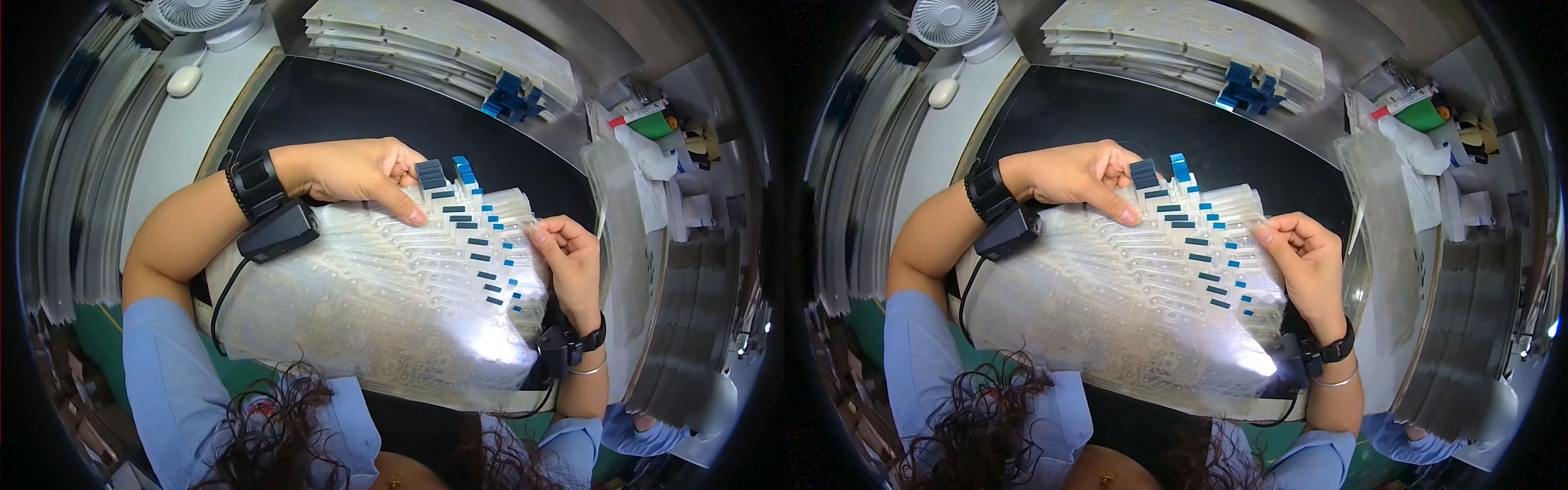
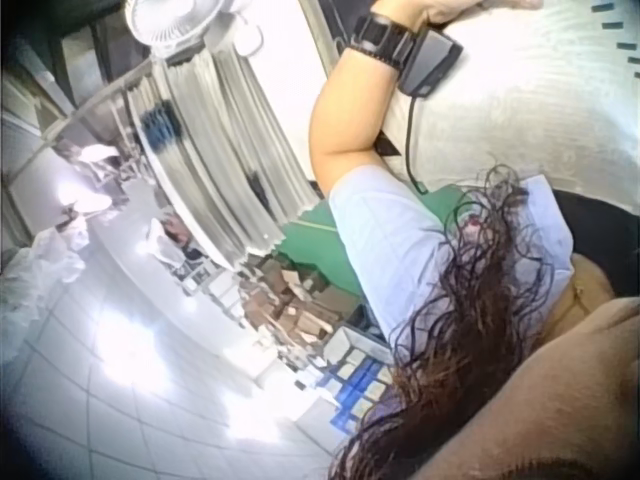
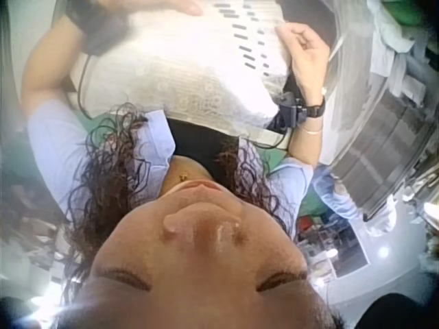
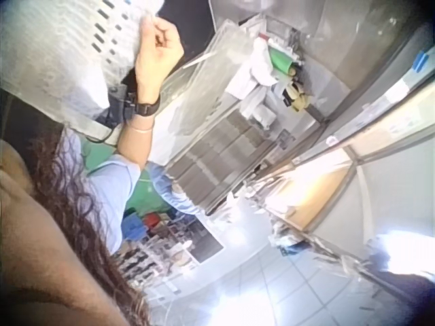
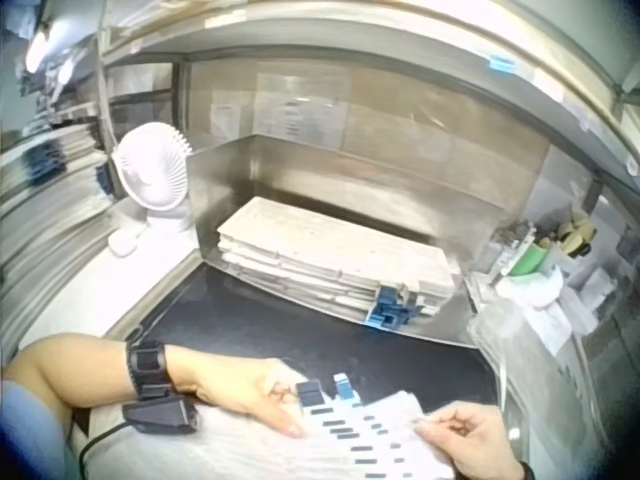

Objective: Inspecting and flipping through transparent electronic membrane sheets at an industrial workstation.

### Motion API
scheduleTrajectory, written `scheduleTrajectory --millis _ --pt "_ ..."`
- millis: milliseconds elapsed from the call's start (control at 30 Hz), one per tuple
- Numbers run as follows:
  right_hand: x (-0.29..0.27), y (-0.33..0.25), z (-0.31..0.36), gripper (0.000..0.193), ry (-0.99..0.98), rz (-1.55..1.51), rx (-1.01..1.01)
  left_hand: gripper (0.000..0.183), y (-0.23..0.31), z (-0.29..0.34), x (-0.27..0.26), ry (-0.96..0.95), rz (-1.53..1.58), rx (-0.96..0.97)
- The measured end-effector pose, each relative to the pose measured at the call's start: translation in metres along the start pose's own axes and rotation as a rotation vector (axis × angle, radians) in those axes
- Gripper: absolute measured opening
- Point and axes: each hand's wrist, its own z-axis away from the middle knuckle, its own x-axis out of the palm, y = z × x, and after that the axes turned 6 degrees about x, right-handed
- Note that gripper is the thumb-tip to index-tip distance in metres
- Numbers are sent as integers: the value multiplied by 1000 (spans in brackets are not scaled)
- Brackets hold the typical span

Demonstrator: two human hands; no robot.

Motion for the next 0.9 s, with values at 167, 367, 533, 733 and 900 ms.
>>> scheduleTrajectory --millis 167,367,533,733,900 --pt "3 -2 -2 10 -23 35 5 32 -8 1 -4 -4 -12 33" --pt "7 -4 3 15 -13 -140 60 31 3 2 1 2 -43 7" --pt "18 -17 20 34 240 814 -507 32 -1 2 2 33 -37 24" --pt "13 -10 10 13 175 135 -122 33 5 4 7 45 -37 36" --pt "12 -9 5 11 106 47 -37 33 -4 1 1 52 -83 36"
